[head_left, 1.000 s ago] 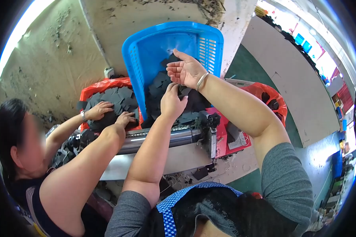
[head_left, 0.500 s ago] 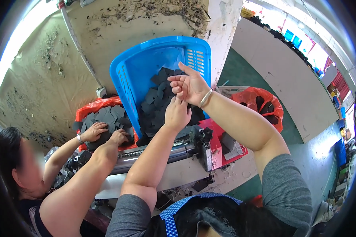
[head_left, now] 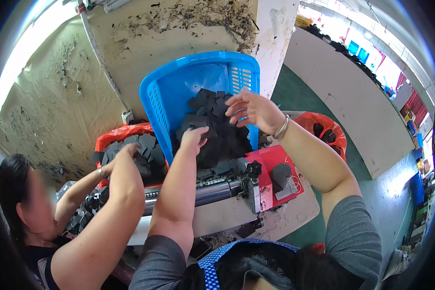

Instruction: Applying glue to small black shoe components using a industrial roller machine.

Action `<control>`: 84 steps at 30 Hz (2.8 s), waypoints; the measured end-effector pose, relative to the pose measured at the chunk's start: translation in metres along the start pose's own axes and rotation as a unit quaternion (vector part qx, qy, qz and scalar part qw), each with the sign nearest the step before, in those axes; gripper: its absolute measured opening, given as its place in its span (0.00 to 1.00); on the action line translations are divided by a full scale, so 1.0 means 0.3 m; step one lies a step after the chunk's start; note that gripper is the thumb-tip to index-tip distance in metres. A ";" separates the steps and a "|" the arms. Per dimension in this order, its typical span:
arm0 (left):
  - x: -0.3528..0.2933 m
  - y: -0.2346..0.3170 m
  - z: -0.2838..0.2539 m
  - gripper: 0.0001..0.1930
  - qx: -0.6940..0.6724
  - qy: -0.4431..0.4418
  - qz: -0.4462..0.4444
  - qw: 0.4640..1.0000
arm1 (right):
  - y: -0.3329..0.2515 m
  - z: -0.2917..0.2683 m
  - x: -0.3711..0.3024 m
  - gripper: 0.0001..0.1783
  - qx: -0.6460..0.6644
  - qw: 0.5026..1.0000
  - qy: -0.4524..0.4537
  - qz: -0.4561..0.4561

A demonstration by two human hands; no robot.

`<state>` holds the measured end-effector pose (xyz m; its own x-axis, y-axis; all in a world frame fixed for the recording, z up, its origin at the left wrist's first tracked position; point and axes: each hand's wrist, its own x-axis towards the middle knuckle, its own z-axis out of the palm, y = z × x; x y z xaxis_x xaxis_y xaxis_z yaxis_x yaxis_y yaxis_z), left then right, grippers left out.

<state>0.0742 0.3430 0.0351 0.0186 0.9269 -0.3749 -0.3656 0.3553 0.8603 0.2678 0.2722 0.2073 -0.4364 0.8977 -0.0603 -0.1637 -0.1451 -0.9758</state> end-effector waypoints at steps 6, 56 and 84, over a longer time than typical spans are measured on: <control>-0.400 0.042 -0.038 0.12 -0.208 -0.238 0.028 0.948 | 0.161 -0.003 -0.170 0.13 -0.176 0.978 0.097 0.050; -0.990 -0.389 -0.430 0.13 -0.216 -0.002 -0.037 0.976 | 0.754 0.386 -0.360 0.11 -0.025 0.969 -0.057 0.238; -0.988 -0.387 -0.443 0.15 -0.223 0.010 0.001 0.975 | 0.778 0.314 -0.374 0.08 0.075 0.914 0.048 0.396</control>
<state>-0.0127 0.0110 0.0003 0.0005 0.9237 -0.3832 -0.7343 0.2604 0.6268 0.1951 0.0986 0.0061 -0.3912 0.5175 -0.7610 0.0476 -0.8144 -0.5783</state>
